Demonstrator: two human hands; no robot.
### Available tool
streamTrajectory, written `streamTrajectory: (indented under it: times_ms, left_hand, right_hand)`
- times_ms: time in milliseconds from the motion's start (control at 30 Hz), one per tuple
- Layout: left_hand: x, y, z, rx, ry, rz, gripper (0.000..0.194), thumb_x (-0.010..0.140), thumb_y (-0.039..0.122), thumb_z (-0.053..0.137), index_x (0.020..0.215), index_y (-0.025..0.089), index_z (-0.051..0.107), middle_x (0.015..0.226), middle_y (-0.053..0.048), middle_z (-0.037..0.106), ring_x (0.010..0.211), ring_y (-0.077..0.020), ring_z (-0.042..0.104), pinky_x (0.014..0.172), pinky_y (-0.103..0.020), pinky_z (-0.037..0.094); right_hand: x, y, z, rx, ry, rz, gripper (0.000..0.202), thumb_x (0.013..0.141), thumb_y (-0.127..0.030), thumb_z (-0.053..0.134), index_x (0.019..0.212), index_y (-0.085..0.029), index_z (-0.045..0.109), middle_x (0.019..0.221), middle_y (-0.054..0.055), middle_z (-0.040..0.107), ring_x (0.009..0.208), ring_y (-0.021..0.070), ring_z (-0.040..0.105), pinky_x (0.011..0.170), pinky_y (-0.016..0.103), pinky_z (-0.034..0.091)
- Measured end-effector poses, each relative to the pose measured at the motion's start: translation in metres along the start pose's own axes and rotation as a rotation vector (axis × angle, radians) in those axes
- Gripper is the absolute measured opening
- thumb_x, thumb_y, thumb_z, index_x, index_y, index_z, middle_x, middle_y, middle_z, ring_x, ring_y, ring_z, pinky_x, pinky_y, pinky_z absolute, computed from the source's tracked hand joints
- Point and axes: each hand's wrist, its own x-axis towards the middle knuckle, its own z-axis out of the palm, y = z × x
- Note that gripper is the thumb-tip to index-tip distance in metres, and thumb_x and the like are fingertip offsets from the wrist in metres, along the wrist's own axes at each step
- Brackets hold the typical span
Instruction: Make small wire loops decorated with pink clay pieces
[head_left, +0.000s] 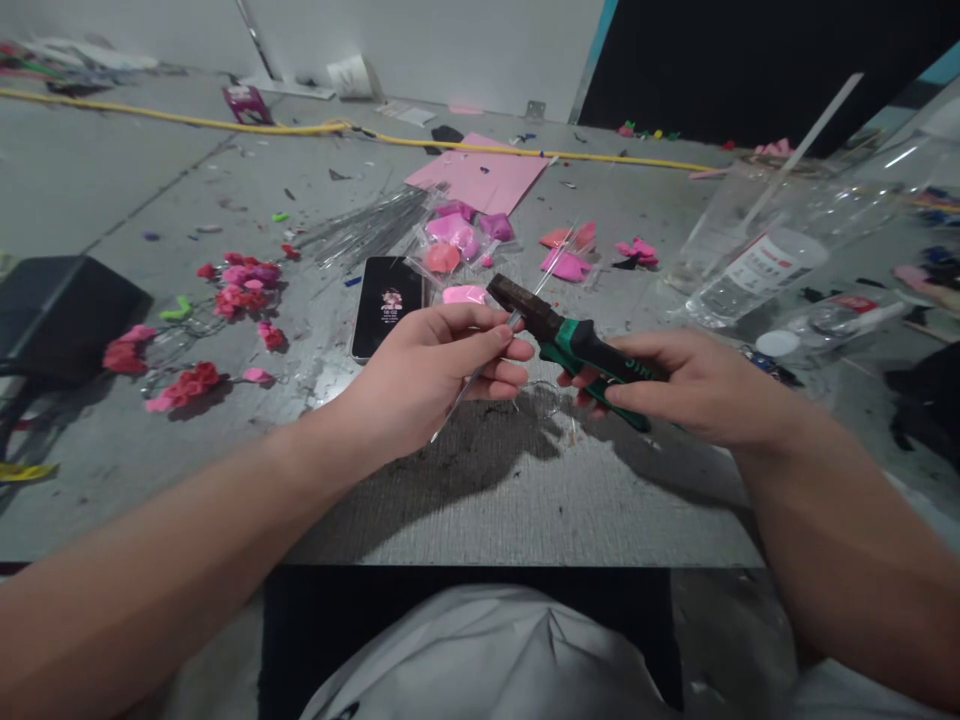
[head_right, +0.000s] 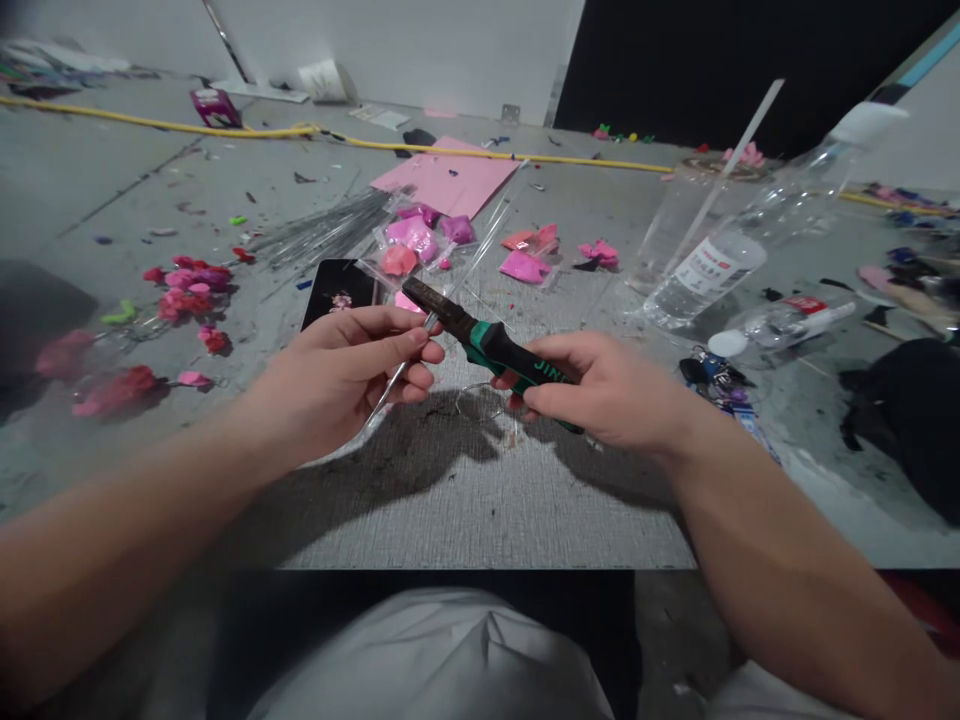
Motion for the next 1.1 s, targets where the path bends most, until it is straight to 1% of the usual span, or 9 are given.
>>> streamTrajectory:
  times_ms: [300, 467, 533, 633, 667, 767, 833, 1000, 1100]
  left_hand:
    - [0.002, -0.004, -0.003, 0.035, -0.013, 0.018, 0.012, 0.094, 0.017, 0.08, 0.092, 0.015, 0.067, 0.085, -0.003, 0.075, 0.065, -0.0086, 0.068, 0.064, -0.021, 0.059]
    - [0.004, -0.004, -0.003, 0.066, -0.005, 0.056, 0.013, 0.092, 0.017, 0.081, 0.092, 0.015, 0.067, 0.085, -0.004, 0.075, 0.064, -0.0086, 0.067, 0.063, -0.022, 0.058]
    - [0.005, -0.004, -0.004, 0.079, 0.002, 0.08, 0.012, 0.092, 0.015, 0.08, 0.092, 0.015, 0.068, 0.084, -0.003, 0.075, 0.063, -0.0087, 0.067, 0.061, -0.021, 0.058]
    - [0.005, -0.006, -0.005, 0.116, -0.007, 0.122, 0.008, 0.093, 0.013, 0.077, 0.095, 0.014, 0.069, 0.082, -0.003, 0.075, 0.062, -0.0088, 0.067, 0.059, -0.02, 0.057]
    - [0.005, -0.007, -0.005, 0.135, -0.016, 0.133, 0.007, 0.093, 0.013, 0.076, 0.095, 0.014, 0.069, 0.082, -0.003, 0.075, 0.062, -0.0088, 0.067, 0.059, -0.02, 0.057]
    - [0.005, -0.01, -0.005, 0.206, -0.027, 0.162, 0.008, 0.094, 0.016, 0.077, 0.093, 0.014, 0.069, 0.084, -0.004, 0.076, 0.063, -0.0088, 0.067, 0.059, -0.02, 0.056]
    - [0.004, -0.011, -0.004, 0.232, -0.017, 0.18, 0.01, 0.093, 0.018, 0.079, 0.093, 0.015, 0.069, 0.084, -0.003, 0.076, 0.063, -0.0089, 0.067, 0.059, -0.021, 0.055]
    - [0.004, -0.012, -0.004, 0.261, -0.041, 0.245, 0.009, 0.094, 0.019, 0.078, 0.094, 0.016, 0.069, 0.085, -0.003, 0.075, 0.065, -0.0097, 0.068, 0.062, -0.022, 0.057]
    - [0.006, -0.015, -0.006, 0.294, -0.06, 0.298, 0.005, 0.097, 0.018, 0.073, 0.096, 0.016, 0.068, 0.086, -0.003, 0.075, 0.067, -0.0097, 0.069, 0.064, -0.022, 0.058]
  right_hand:
    - [-0.002, 0.004, 0.003, -0.216, 0.054, -0.083, 0.02, 0.086, -0.03, 0.074, 0.103, -0.023, 0.08, 0.091, 0.005, 0.079, 0.081, 0.0255, 0.07, 0.072, 0.036, 0.055]
    - [-0.002, 0.008, 0.008, -0.403, 0.115, -0.121, 0.022, 0.092, -0.036, 0.069, 0.11, -0.024, 0.072, 0.089, 0.002, 0.074, 0.077, 0.023, 0.064, 0.07, 0.036, 0.049]
    - [-0.001, 0.012, 0.01, -0.383, 0.122, -0.126, 0.03, 0.093, -0.037, 0.07, 0.121, -0.024, 0.068, 0.099, 0.004, 0.076, 0.084, 0.0246, 0.067, 0.075, 0.037, 0.051]
    - [0.0, 0.014, 0.012, -0.29, 0.079, -0.163, 0.051, 0.094, -0.032, 0.068, 0.143, -0.026, 0.058, 0.124, 0.007, 0.076, 0.104, 0.0282, 0.071, 0.087, 0.039, 0.053]
    - [0.001, 0.013, 0.013, -0.297, 0.059, -0.16, 0.052, 0.094, -0.029, 0.067, 0.144, -0.026, 0.057, 0.125, 0.008, 0.075, 0.105, 0.0284, 0.071, 0.087, 0.038, 0.053]
    - [0.003, 0.009, 0.018, -0.414, 0.06, -0.131, 0.031, 0.094, -0.028, 0.064, 0.125, -0.023, 0.069, 0.105, 0.007, 0.077, 0.088, 0.0263, 0.068, 0.076, 0.036, 0.048]
    - [0.004, 0.005, 0.022, -0.459, 0.093, -0.119, 0.02, 0.094, -0.031, 0.062, 0.109, -0.021, 0.071, 0.094, 0.007, 0.075, 0.079, 0.0246, 0.064, 0.07, 0.035, 0.043]
    - [0.008, 0.002, 0.031, -0.508, 0.203, -0.113, 0.008, 0.087, -0.029, 0.064, 0.09, -0.022, 0.062, 0.083, 0.006, 0.07, 0.073, 0.0233, 0.058, 0.065, 0.035, 0.036]
    - [0.012, 0.004, 0.033, -0.556, 0.214, -0.131, 0.009, 0.084, -0.026, 0.063, 0.091, -0.023, 0.059, 0.083, 0.007, 0.069, 0.073, 0.0239, 0.058, 0.067, 0.035, 0.037]
